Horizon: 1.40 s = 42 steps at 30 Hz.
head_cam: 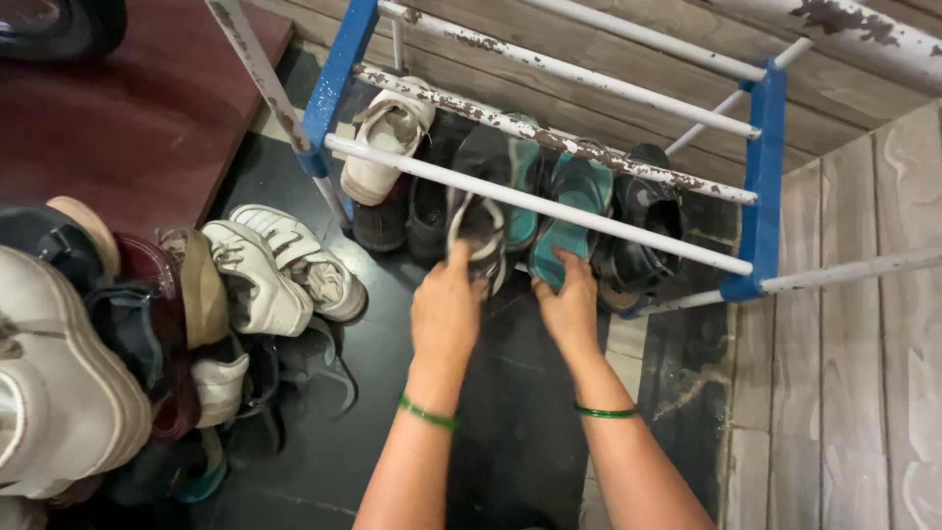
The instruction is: The person removes various shoes and sandals from a metal shoe rack and places them on the floor. After emptying the rack, the person uses a cloth to wipe the metal bars of the rack.
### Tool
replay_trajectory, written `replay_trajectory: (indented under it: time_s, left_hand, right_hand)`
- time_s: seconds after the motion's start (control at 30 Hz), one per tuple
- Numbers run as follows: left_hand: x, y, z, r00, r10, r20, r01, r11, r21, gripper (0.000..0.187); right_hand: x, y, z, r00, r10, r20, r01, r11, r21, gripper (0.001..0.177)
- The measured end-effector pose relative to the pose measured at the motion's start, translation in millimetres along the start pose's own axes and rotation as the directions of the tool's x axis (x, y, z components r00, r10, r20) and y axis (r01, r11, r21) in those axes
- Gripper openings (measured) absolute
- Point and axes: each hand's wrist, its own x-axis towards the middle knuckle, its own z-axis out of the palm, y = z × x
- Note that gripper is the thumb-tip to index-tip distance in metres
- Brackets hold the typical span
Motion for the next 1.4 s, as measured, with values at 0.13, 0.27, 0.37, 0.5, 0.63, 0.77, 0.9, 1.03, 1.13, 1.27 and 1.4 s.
replay_trajectory:
  time_s: [0.13,0.27,0.37,0.5,0.63,0.77,0.9,1.03,1.13,1.27,1.4]
  left_hand:
    - [-39.1,-19.8,-13.9,0.997,-0.036,-0.065,0.038,0.999,0.030,0.038]
    - [-55.5,-28.8,-9.9,0.996,-0.042,-0.079,0.043,0.999,0.006,0.037]
    - [-62.1,-28.1,-8.6,0.995,-0.069,-0.076,0.070,0.997,0.018,0.037]
    - [-84.3,-29.7,-10.4,0.987,-0.075,-0.140,0.074,0.997,-0.014,0.038]
    - [-115.4,-29.5,-19.2,0.980,-0.138,-0.142,0.140,0.990,0.006,0.041]
    - [-154.8,-31.2,-34.1,0.968,-0.124,-0.219,0.134,0.990,0.034,0.035]
    - [-193.9,-33.1,-64.2,0.931,-0.054,-0.360,0.064,0.998,0.016,0.038]
    - [-213.2,-46.5,-113.7,0.838,0.056,-0.542,-0.051,0.998,0.024,0.044]
    - [-197.7,-84.0,-172.8,0.708,0.136,-0.693,0.067,0.964,0.258,0.045]
    - [-161.0,-136.4,-250.9,0.672,0.123,-0.730,0.295,0.860,0.417,0.075]
    - [-171.6,-161.6,-269.9,0.793,-0.079,-0.604,0.365,0.856,0.366,0.048]
  right_hand:
    - [-0.3,-29.3,-2.6,0.995,-0.075,0.073,0.087,0.979,-0.183,0.070]
    - [12.3,-55.5,6.7,0.967,0.056,0.248,0.056,0.905,-0.422,0.093]
    - [14.7,-54.6,7.1,0.983,-0.008,0.182,0.076,0.928,-0.366,0.084]
    - [-15.4,-52.8,8.8,0.973,0.115,0.202,-0.143,0.981,0.130,0.062]
    - [-82.6,-88.3,4.6,0.881,0.191,0.433,-0.417,0.744,0.521,0.055]
    - [-128.7,-132.3,-0.6,0.815,0.170,0.554,-0.500,0.689,0.524,0.048]
    - [-144.7,-170.0,-4.6,0.835,0.094,0.542,-0.505,0.520,0.689,0.044]
    - [-156.0,-208.6,-19.2,0.785,0.046,0.617,-0.569,0.446,0.691,0.042]
    - [-163.7,-238.9,-31.6,0.746,0.017,0.666,-0.585,0.495,0.643,0.044]
    - [-175.1,-280.3,-39.3,0.731,-0.068,0.678,-0.516,0.595,0.616,0.046]
    - [-180.1,-319.6,-32.2,0.709,-0.124,0.694,-0.459,0.666,0.588,0.045]
